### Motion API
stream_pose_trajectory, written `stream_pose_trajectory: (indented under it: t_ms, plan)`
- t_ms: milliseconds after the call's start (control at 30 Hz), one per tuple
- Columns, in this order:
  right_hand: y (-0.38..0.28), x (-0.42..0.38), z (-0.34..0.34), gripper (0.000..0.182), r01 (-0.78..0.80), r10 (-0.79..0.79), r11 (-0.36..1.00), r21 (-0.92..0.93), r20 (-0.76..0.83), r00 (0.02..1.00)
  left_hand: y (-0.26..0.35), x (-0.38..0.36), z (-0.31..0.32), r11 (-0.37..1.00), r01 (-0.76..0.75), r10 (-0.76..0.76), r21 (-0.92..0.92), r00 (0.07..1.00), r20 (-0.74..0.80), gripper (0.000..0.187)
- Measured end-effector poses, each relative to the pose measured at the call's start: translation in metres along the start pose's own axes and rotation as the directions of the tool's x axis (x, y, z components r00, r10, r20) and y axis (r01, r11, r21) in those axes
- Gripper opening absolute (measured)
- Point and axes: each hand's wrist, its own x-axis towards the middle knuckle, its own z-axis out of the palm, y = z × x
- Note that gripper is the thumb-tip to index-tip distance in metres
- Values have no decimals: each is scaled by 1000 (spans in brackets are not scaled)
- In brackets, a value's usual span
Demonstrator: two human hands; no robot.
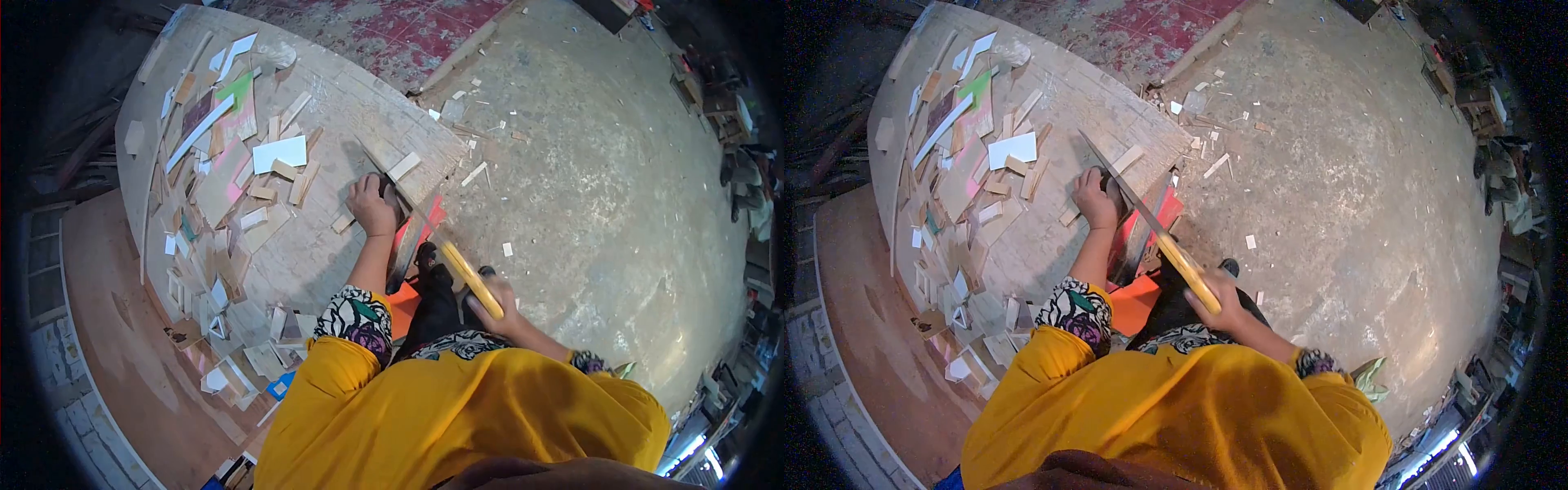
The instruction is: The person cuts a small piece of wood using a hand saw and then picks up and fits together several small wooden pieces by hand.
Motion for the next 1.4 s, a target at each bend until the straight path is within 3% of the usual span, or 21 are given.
stream_pose_trajectory:
  t_ms: [100,167,200,233,333,433,533,633,733,800,933,1000,1033,1167,1300,1400]
  plan:
    - [13,62,19,14,-48,47,998,31,28,999,-1,0,3,999,6,-6,-48,1000,-8,23]
    - [28,69,31,14,15,-15,1000,1,47,999,-6,2,7,997,17,-19,-78,1000,-20,22]
    - [28,71,34,14,69,-67,997,-20,64,996,-4,1,4,997,22,-24,-76,999,-22,22]
    - [23,69,33,14,57,-58,997,49,15,998,0,2,2,997,29,-30,-67,1000,-5,21]
    - [23,17,15,14,-12,13,1000,14,-16,1000,-5,-1,4,1000,3,-3,-28,1000,-8,20]
    - [11,-9,-6,14,30,-28,999,-23,92,995,0,4,1,1000,-26,25,-7,998,-50,21]
    - [8,31,10,14,-112,109,993,43,66,992,-1,0,0,999,-11,10,-35,1000,-19,21]
    - [18,72,26,14,-18,20,998,60,-37,999,2,3,3,998,12,-13,-63,1000,-17,20]
    - [12,69,25,14,-53,51,998,44,52,997,6,-6,-3,1000,19,-19,-23,1000,11,21]
    - [4,58,15,16,-60,60,998,-9,-17,998,18,-20,-2,994,108,-108,34,994,6,22]
    - [7,57,15,16,-111,111,994,3,-22,994,19,-23,-4,997,73,-74,25,997,37,23]
    - [9,59,18,16,-13,15,995,-96,24,1000,18,-21,-2,996,90,-91,15,996,23,24]
    - [13,62,21,21,100,-102,994,-42,-44,994,17,-21,0,996,85,-85,29,996,0,23]
    - [2,35,11,17,-10,10,1000,1,-11,1000,19,-23,-4,994,100,-101,43,995,24,25]
    - [5,-32,-26,14,-53,61,994,-96,84,995,18,-21,-2,995,78,-77,66,997,-24,19]
    - [-12,-37,-38,13,-107,133,976,-189,134,982,18,-21,-3,998,63,-63,10,998,-2,22]
